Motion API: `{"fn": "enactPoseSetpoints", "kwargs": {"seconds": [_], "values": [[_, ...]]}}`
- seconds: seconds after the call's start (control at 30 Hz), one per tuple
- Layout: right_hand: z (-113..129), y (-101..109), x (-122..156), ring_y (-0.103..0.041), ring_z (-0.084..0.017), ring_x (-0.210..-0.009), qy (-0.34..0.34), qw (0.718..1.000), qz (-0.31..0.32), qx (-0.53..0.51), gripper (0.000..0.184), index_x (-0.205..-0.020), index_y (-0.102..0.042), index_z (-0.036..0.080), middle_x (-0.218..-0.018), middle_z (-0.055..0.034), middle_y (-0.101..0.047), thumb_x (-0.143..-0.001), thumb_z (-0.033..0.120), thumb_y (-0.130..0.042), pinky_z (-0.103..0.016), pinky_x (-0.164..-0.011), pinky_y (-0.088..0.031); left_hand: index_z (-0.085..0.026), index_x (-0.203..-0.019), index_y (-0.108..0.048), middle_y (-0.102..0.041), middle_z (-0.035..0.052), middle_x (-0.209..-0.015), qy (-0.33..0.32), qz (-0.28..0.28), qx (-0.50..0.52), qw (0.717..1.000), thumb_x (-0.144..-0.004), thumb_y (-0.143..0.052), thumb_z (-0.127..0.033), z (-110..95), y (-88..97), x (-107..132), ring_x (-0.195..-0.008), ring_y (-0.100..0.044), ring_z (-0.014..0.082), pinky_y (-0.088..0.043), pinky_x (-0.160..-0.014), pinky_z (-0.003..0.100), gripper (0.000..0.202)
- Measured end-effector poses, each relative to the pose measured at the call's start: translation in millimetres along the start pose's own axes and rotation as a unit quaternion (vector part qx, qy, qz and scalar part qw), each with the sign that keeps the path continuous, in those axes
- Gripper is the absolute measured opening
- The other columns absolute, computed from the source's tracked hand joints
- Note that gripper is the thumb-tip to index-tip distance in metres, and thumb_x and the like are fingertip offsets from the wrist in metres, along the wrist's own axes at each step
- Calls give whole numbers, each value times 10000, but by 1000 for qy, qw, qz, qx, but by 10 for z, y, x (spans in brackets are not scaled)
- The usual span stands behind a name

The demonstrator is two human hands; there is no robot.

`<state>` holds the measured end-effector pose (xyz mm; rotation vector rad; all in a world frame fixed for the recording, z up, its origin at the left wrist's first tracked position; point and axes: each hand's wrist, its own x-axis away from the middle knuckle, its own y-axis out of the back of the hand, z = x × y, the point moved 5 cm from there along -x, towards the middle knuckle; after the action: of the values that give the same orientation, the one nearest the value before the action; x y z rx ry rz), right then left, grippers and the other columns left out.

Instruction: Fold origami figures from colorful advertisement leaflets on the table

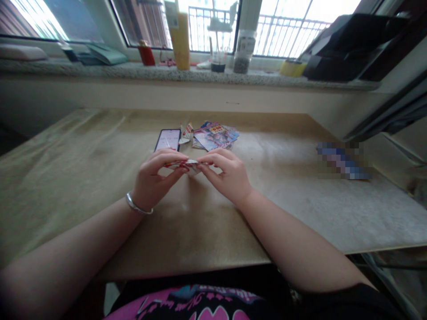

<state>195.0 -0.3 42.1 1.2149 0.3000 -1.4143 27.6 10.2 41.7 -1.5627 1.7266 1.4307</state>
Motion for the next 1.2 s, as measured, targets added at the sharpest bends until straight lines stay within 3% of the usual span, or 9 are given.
{"fn": "enactPoseSetpoints", "kwargs": {"seconds": [0.23, 0.37, 0.67, 0.9, 1.2], "values": [[16, 4, 3, -614, -131, -749, 10, 1000, -4, 1, 98, -894, -671, 213, -816, -25, -676, -825, 197, -603, -275, -668, -521, -202, -815, -651, -687, 15, -850, -5, -7, 14, 1000, -774, -690, -204, -24, 19, 0, -805, -632, 134, -480, -867, 345, 57], [27, 16, 3, -607, -123, -724, 11, 1000, -10, -1, 83, -875, -666, 219, -804, -13, -669, -826, 209, -600, -272, -661, -523, -210, -871, -648, -689, 11, -846, -2, -17, -18, 1000, -774, -695, -248, -24, 29, 9, -823, -628, 144, -467, -900, 362, 114], [-36, -21, 30, -604, -105, -719, -69, 996, -4, -62, 94, -884, -666, 226, -808, -5, -638, -829, 257, -597, -218, -579, -549, -216, -931, -651, -677, 28, -903, -34, 1, 23, 999, -784, -684, -259, -78, 36, 12, -839, -632, 131, -518, -813, 296, 156], [-47, -35, 31, -600, -97, -698, -91, 993, -16, -77, 78, -845, -672, 214, -788, -5, -640, -824, 250, -606, -194, -543, -543, -193, -855, -645, -687, 20, -850, 7, -11, 15, 1000, -780, -685, -233, -71, 34, -6, -801, -639, 131, -520, -806, 304, 94], [10, -11, 26, -600, -110, -719, -49, 998, -15, -21, 50, -829, -656, 216, -780, -4, -644, -824, 229, -608, -223, -572, -543, -193, -823, -663, -685, 14, -805, 43, -14, -16, 999, -793, -658, -207, -70, 40, -19, -772, -622, 136, -506, -750, 299, 34]]}}
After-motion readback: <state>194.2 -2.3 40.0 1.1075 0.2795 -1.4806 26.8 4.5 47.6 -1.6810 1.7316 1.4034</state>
